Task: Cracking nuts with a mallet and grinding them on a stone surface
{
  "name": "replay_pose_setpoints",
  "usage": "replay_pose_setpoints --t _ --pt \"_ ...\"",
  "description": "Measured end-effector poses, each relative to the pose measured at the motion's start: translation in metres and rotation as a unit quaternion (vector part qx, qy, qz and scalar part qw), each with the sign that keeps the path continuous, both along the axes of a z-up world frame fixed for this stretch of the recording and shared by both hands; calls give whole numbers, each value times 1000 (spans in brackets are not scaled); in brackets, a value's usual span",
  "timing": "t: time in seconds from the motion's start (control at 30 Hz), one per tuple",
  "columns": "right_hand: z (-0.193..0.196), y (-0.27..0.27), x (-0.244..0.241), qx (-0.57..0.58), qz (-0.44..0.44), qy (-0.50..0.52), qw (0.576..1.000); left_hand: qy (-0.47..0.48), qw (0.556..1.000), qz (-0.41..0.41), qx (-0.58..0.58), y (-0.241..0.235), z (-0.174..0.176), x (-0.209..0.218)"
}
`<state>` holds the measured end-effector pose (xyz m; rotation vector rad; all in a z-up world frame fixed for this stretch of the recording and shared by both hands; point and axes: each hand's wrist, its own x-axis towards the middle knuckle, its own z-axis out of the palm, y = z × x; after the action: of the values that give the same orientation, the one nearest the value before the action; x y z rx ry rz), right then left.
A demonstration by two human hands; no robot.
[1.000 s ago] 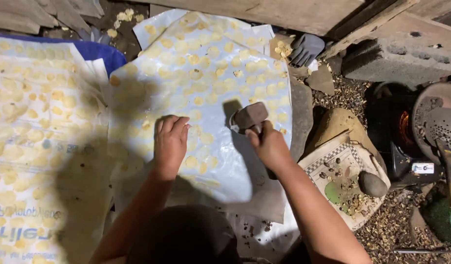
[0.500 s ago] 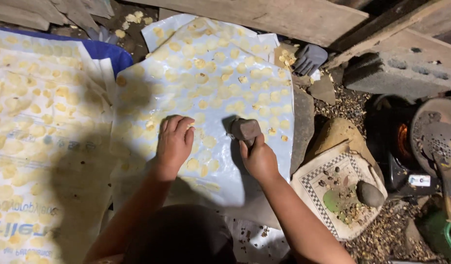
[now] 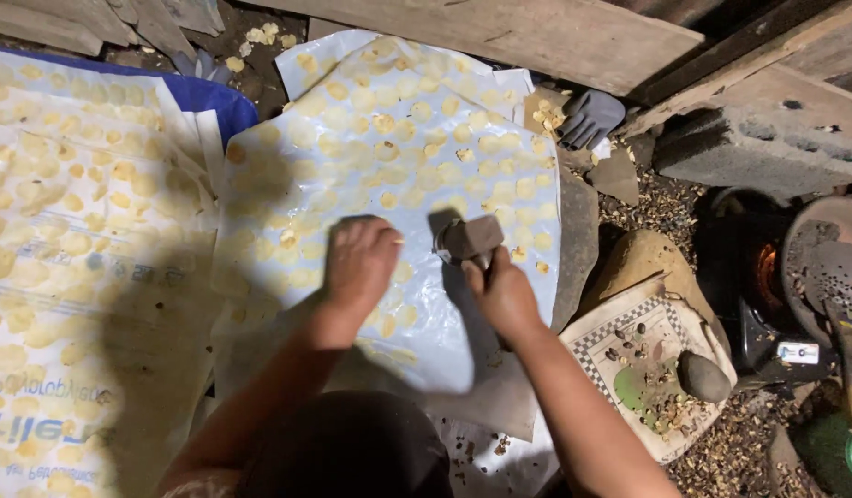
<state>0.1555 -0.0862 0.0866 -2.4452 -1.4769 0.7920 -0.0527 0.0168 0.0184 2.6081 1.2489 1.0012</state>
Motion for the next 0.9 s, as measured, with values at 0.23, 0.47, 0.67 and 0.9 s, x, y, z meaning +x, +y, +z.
replay_pose_setpoints --t 0.23,0.47,0.67,0.9 --pt "131 -2 -18 190 -43 40 980 -54 997 -31 -53 -4 -40 48" --pt "31 -10 -34 310 -19 -63 948 0 999 31 -40 -5 -73 35" --pt "-44 -4 -19 56 44 -81 994 -134 989 41 -56 -1 7 -50" --pt "-33 -1 -19 75 52 -101 991 -123 989 -19 -77 4 8 -58"
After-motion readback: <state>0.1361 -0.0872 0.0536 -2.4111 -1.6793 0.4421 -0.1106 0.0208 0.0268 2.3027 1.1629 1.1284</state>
